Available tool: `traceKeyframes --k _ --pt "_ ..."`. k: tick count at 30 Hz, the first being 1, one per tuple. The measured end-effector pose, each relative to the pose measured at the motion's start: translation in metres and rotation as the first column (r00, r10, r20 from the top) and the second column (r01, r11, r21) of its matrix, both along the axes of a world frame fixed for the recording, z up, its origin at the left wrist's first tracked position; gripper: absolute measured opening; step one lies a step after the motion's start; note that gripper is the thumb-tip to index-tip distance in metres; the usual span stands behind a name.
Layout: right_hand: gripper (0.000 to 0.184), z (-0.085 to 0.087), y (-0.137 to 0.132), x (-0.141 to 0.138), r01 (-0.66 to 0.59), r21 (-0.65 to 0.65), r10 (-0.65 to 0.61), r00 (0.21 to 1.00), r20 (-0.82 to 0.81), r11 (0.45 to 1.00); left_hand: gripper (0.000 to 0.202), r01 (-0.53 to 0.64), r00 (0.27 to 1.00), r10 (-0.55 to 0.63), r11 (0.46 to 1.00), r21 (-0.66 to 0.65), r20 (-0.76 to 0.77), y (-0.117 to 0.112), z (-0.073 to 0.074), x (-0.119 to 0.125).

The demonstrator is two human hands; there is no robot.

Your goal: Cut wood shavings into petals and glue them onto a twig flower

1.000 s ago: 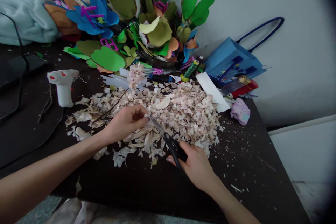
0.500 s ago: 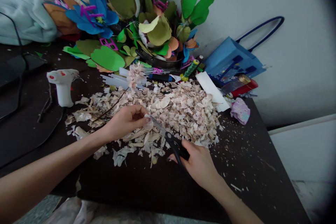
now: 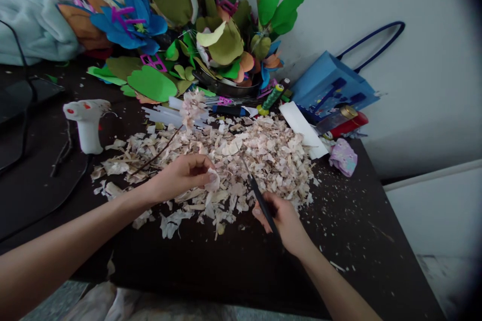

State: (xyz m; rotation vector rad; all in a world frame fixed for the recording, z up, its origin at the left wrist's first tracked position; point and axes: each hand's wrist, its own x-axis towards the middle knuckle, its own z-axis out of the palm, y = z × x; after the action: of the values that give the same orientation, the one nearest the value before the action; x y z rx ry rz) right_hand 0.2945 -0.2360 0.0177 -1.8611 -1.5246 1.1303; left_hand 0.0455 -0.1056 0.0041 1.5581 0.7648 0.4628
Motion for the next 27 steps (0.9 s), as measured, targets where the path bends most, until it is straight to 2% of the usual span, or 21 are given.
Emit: traceKeyframes --k 3,6,12,15,21,24,27 --pt "0.039 -0.001 0.009 -0.009 0.120 -0.024 -0.122 0.962 -0.246 0.993 0.019 0.026 0.999 -0.024 0.999 -0.046 0.031 -0.001 0.000 0.001" --pt "0.043 0.002 0.023 -0.023 0.177 0.019 -0.162 0.935 -0.317 0.984 0.021 0.055 0.996 -0.048 0.994 -0.091 0.073 -0.003 -0.002 0.002" --pt "0.030 0.008 0.049 -0.047 0.128 0.144 -0.063 0.919 -0.388 0.981 0.039 0.138 0.985 -0.114 0.973 -0.185 0.133 -0.007 -0.002 0.005" --pt "0.025 0.011 0.056 -0.054 0.056 0.168 0.014 0.919 -0.393 0.984 0.037 0.174 0.979 -0.152 0.970 -0.172 0.134 -0.009 -0.002 0.006" --pt "0.017 0.014 0.059 -0.060 -0.063 0.183 0.105 0.968 -0.229 0.981 0.039 0.189 0.978 -0.172 0.970 -0.152 0.118 -0.011 -0.005 0.006" --pt "0.017 0.013 0.060 -0.060 -0.061 0.207 0.111 0.966 -0.235 0.976 0.037 0.204 0.972 -0.178 0.963 -0.176 0.153 -0.010 -0.002 0.005" --pt "0.018 0.011 0.062 -0.058 -0.013 0.239 0.086 0.951 -0.298 0.971 0.032 0.192 0.968 -0.131 0.936 -0.295 0.215 -0.008 0.002 0.004"
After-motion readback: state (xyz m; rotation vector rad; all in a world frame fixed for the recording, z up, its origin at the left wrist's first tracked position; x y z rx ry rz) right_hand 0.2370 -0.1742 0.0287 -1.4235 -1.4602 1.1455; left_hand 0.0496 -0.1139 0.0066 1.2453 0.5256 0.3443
